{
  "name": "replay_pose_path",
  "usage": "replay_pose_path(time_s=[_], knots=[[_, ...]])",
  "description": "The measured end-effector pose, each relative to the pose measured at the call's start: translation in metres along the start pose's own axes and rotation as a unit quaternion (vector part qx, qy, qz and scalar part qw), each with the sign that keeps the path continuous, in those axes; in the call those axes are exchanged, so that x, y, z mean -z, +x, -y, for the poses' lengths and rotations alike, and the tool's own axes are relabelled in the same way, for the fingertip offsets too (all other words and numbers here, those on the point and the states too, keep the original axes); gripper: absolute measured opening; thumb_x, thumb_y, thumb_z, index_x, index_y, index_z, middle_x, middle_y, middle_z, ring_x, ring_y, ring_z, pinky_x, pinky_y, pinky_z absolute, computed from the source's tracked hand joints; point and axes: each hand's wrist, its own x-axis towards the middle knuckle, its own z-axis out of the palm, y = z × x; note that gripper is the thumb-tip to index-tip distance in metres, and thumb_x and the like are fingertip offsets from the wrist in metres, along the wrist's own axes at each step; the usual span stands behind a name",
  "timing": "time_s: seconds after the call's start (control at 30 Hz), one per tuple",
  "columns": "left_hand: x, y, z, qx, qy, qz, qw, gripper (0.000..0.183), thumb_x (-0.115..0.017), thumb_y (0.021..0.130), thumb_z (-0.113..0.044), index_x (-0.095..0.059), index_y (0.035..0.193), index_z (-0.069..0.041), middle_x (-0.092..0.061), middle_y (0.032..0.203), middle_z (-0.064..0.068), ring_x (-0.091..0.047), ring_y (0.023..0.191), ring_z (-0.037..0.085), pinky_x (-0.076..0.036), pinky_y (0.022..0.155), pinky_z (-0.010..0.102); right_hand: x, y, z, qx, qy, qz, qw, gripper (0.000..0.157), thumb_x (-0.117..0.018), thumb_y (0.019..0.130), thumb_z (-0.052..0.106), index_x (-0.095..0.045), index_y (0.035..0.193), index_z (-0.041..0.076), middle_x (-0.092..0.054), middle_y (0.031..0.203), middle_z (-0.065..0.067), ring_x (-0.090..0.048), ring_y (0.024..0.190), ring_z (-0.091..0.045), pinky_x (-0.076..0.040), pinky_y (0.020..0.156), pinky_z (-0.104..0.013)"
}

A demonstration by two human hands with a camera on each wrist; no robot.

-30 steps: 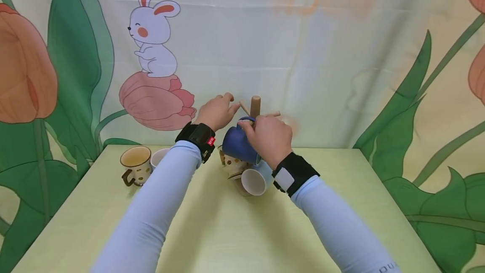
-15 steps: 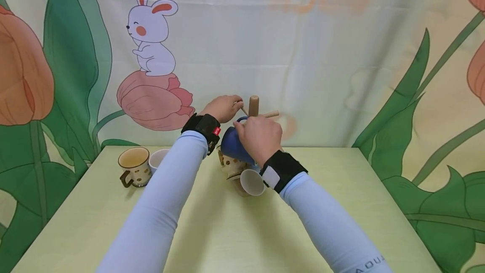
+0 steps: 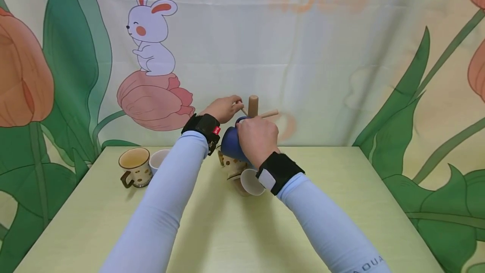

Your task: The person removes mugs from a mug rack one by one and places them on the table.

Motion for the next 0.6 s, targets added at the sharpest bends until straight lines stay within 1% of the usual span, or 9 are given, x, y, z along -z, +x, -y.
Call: replay_pose_path(time_s=[0.17,0.33,0.6], knots=[[0.000,-0.003,0.003,0.009,-0.003,-0.009,0.9999,0.041,-0.038,0.109,-0.029,-0.048,0.141,-0.006,-0.059,0.132,0.018,-0.056,0.121,0.032,-0.043,0.102,0.043,0.000,0.000,-0.001,0.004,0.006,0.012,1.000,0.046,-0.053,0.103,0.040,-0.072,0.072,0.012,-0.059,0.058,-0.004,-0.055,0.045,-0.018,-0.044,0.038,-0.030],[-0.002,-0.006,0.004,0.014,-0.001,-0.021,0.9997,0.042,-0.038,0.109,-0.031,-0.049,0.140,-0.005,-0.059,0.132,0.018,-0.056,0.121,0.033,-0.044,0.102,0.044,0.000,0.000,-0.004,-0.001,0.020,0.024,1.000,0.047,-0.052,0.103,0.040,-0.070,0.070,0.010,-0.054,0.055,-0.003,-0.054,0.043,-0.017,-0.045,0.039,-0.031],[-0.005,-0.008,0.007,0.037,0.005,-0.034,0.9987,0.044,-0.039,0.108,-0.035,-0.050,0.139,-0.006,-0.062,0.129,0.018,-0.061,0.115,0.032,-0.048,0.097,0.045,-0.001,0.000,-0.014,-0.016,0.059,0.042,0.997,0.044,-0.054,0.102,0.038,-0.072,0.076,0.008,-0.059,0.060,-0.006,-0.058,0.048,-0.021,-0.049,0.042,-0.036]])
